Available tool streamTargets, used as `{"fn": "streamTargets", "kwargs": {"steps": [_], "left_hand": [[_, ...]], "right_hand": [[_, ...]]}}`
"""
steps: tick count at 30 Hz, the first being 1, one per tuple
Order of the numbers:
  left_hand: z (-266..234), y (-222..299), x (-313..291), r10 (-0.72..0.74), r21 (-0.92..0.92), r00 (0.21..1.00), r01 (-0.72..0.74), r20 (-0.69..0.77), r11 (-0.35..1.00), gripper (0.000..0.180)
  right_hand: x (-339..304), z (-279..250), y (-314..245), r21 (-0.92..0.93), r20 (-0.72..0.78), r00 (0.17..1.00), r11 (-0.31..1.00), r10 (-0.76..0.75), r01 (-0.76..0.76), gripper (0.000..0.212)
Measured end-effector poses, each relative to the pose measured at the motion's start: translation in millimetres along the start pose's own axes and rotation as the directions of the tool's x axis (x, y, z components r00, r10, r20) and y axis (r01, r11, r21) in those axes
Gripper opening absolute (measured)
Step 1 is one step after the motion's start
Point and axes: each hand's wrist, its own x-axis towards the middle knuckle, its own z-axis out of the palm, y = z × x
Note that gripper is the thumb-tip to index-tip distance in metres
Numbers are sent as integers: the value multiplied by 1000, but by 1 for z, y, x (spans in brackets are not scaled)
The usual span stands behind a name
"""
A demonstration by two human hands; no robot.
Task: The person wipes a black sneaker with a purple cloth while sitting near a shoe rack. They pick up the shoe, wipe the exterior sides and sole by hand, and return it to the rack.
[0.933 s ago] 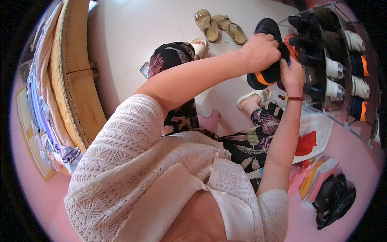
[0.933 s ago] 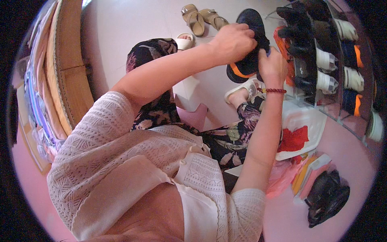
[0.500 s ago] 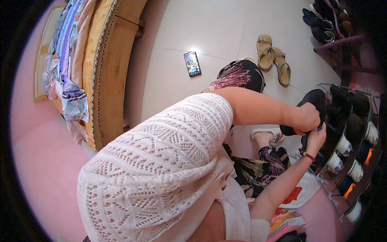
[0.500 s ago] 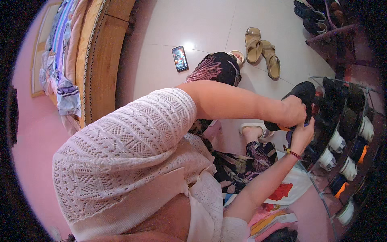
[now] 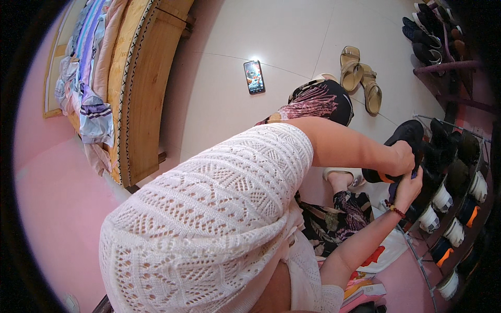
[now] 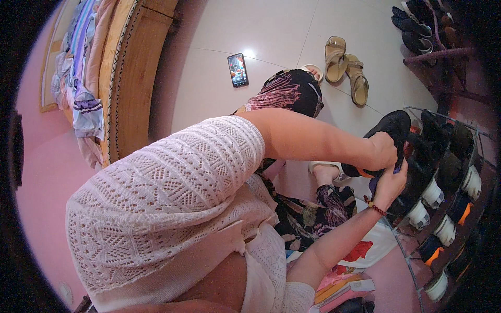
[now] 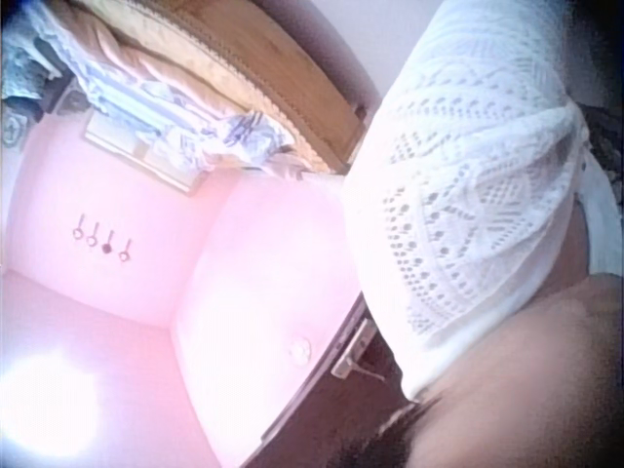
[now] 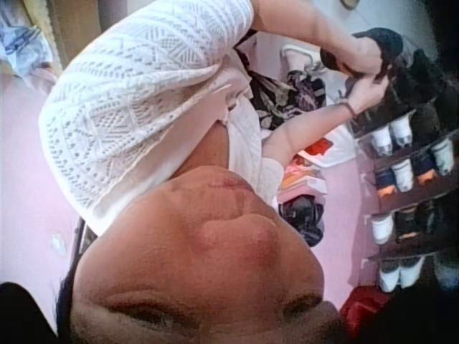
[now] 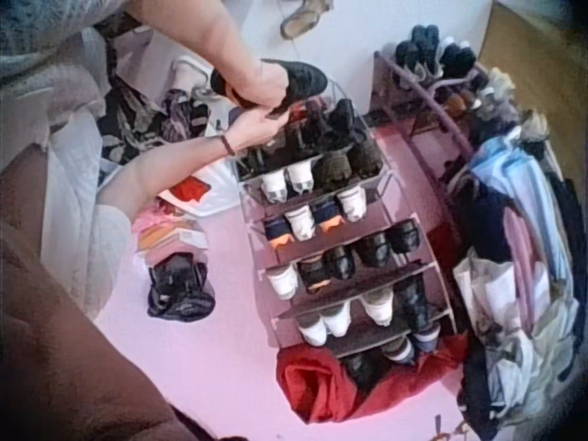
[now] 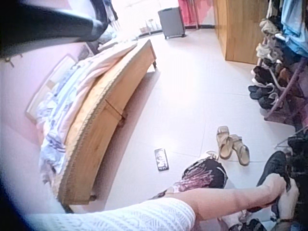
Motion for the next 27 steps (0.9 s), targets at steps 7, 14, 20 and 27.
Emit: {"fn": "streamTargets", "kwargs": {"steps": [7,14,20,27], "left_hand": [[12,-3,2,42,-168,985,-70,-165,983,22],[-16,5,-20,47,-215,995,-64,-84,974,28],[-3,-12,-31,228,58,908,-222,-352,973,40],[-20,-9,-36,37,-93,992,-25,119,995,47]], "right_hand": [[10,7,27,-58,9,1000,998,25,-24,49],[10,1,36,120,57,998,993,5,-12,45],[17,-8,12,94,0,1000,996,1,-1,43],[17,-16,-7,-104,51,995,991,89,-83,46]]}}
